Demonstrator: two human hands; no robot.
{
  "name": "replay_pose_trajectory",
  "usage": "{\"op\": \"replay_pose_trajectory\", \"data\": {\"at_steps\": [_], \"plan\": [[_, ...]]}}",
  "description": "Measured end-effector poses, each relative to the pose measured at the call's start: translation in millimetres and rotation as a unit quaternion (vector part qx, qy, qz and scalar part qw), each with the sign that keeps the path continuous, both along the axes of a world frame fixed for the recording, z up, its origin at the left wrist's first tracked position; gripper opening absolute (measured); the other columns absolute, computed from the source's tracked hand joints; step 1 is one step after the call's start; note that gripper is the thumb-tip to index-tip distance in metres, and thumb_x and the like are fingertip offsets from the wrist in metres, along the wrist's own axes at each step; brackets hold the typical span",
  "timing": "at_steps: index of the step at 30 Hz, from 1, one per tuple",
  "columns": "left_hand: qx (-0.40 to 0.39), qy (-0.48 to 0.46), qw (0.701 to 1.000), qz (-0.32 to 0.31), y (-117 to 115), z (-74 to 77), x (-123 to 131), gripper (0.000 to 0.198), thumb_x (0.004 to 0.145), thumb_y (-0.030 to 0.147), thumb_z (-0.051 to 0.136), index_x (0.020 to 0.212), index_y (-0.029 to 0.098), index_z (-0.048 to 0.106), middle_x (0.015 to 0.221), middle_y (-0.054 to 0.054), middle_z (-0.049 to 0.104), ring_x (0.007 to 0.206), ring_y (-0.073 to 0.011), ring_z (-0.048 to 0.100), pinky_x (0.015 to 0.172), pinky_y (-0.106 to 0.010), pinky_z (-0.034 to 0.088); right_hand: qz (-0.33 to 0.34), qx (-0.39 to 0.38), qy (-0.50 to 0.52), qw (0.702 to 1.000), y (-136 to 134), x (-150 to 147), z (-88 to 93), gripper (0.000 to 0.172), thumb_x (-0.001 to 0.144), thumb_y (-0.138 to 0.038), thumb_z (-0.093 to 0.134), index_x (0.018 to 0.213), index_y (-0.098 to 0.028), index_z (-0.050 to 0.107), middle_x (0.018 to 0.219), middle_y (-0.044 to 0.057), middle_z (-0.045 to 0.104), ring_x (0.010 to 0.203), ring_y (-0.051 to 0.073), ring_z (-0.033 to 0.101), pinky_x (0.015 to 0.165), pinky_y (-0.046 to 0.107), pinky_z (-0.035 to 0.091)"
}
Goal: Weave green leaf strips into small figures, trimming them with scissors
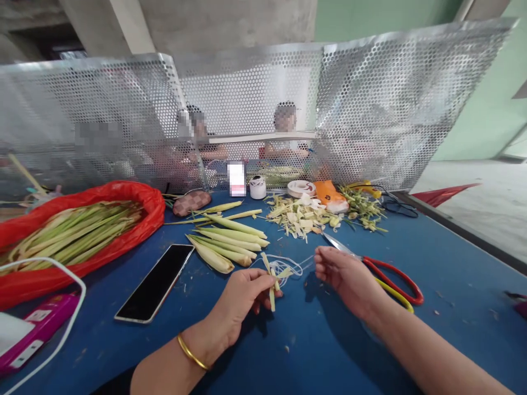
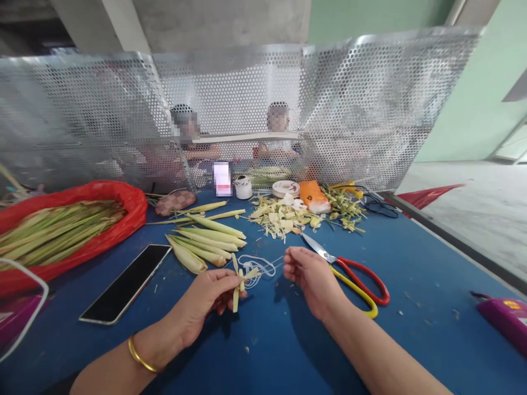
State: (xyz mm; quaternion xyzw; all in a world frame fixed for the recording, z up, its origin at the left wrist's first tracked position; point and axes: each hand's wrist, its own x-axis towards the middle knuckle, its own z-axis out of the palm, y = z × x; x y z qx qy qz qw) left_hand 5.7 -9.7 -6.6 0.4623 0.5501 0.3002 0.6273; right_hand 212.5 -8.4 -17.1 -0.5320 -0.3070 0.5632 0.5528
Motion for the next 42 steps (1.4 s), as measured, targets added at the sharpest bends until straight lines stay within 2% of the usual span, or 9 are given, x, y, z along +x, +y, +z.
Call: {"op": "replay_pose_trajectory", "data": {"at_steps": [5, 8, 10, 14, 18, 25, 33, 38, 42], "plan": [[0.052, 0.035, 0.998, 0.025, 4, 6.9, -6, 0.024, 0.068, 0.039, 0.067, 0.064, 0.016, 0.063, 0.064, -0.003, 0.068, 0.047, -0.0085, 0.05, 0.043, -0.019, 0.03, -0.064, 0.041, -0.209, 0.975, 9, 35, 17.8, 0.02, 0.069, -0.032, 0.069, 0.084, -0.02, 0.061, 0.079, 0.001, 0.061, 0.067, 0.016, 0.057, 0.06, 0.027, 0.039], [0.08, 0.062, 0.994, 0.028, 6, 10.0, -10, 0.023, 0.069, 0.038, 0.066, 0.061, 0.016, 0.062, 0.059, -0.001, 0.064, 0.047, -0.0087, 0.047, 0.044, -0.02, 0.03, 0.009, 0.06, -0.655, 0.754, -5, 60, 20.3, 0.01, 0.078, -0.031, 0.057, 0.083, -0.023, 0.06, 0.075, 0.003, 0.063, 0.064, 0.021, 0.057, 0.055, 0.029, 0.03], [0.094, 0.073, 0.993, 0.026, 7, 10.5, -12, 0.024, 0.069, 0.037, 0.064, 0.058, 0.016, 0.062, 0.056, 0.0, 0.061, 0.046, -0.0085, 0.045, 0.046, -0.021, 0.031, 0.048, 0.001, -0.778, 0.626, -21, 76, 11.4, 0.01, 0.081, -0.029, 0.053, 0.08, -0.021, 0.059, 0.075, 0.006, 0.063, 0.065, 0.024, 0.06, 0.052, 0.03, 0.027], [0.095, 0.06, 0.994, 0.009, 9, 10.9, -14, 0.026, 0.07, 0.038, 0.064, 0.055, 0.017, 0.061, 0.054, 0.0, 0.059, 0.047, -0.0088, 0.042, 0.048, -0.022, 0.031, 0.096, -0.031, -0.824, 0.558, -45, 97, -17.1, 0.022, 0.078, -0.012, 0.051, 0.097, -0.016, 0.061, 0.085, 0.01, 0.066, 0.074, 0.025, 0.065, 0.057, 0.03, 0.034], [0.082, 0.027, 0.996, -0.004, 11, 14.6, -12, 0.024, 0.068, 0.039, 0.067, 0.059, 0.017, 0.065, 0.058, 0.0, 0.062, 0.052, -0.0101, 0.046, 0.053, -0.023, 0.033, 0.103, -0.017, -0.811, 0.576, -44, 104, -23.2, 0.05, 0.073, -0.002, 0.045, 0.12, -0.013, 0.056, 0.09, 0.013, 0.068, 0.081, 0.026, 0.066, 0.065, 0.031, 0.037], [0.098, 0.02, 0.995, 0.01, 27, 35.6, 0, 0.021, 0.063, 0.036, 0.071, 0.064, 0.016, 0.065, 0.069, -0.005, 0.07, 0.063, -0.015, 0.061, 0.056, -0.024, 0.039, 0.126, -0.029, -0.691, 0.711, -38, 114, -9.3, 0.071, 0.066, -0.011, 0.052, 0.137, -0.013, 0.045, 0.102, 0.014, 0.071, 0.085, 0.028, 0.066, 0.065, 0.03, 0.039], [0.15, 0.071, 0.986, 0.011, 76, 60.8, 31, 0.021, 0.062, 0.033, 0.072, 0.058, 0.016, 0.061, 0.065, -0.007, 0.07, 0.054, -0.014, 0.058, 0.048, -0.023, 0.035, 0.056, 0.06, -0.213, 0.974, -51, 84, -0.6, 0.078, 0.071, -0.036, 0.071, 0.139, -0.018, 0.037, 0.063, -0.005, 0.054, 0.049, 0.013, 0.047, 0.048, 0.025, 0.038], [0.189, 0.11, 0.976, -0.011, 108, 78.8, 47, 0.028, 0.066, 0.043, 0.07, 0.061, 0.016, 0.064, 0.069, -0.006, 0.072, 0.056, -0.0148, 0.06, 0.048, -0.023, 0.03, 0.104, 0.087, 0.055, 0.989, -34, 39, 41.8, 0.053, 0.075, -0.047, 0.074, 0.117, -0.022, 0.054, 0.058, -0.009, 0.048, 0.038, 0.005, 0.033, 0.047, 0.022, 0.042], [0.217, 0.137, 0.967, -0.005, 124, 86.6, 48, 0.032, 0.066, 0.046, 0.07, 0.063, 0.015, 0.064, 0.067, -0.005, 0.07, 0.052, -0.0142, 0.058, 0.048, -0.023, 0.025, 0.143, 0.101, 0.146, 0.974, -16, 18, 43.1, 0.046, 0.071, -0.036, 0.081, 0.109, -0.02, 0.06, 0.053, -0.01, 0.047, 0.044, 0.005, 0.038, 0.065, 0.023, 0.05]]}}
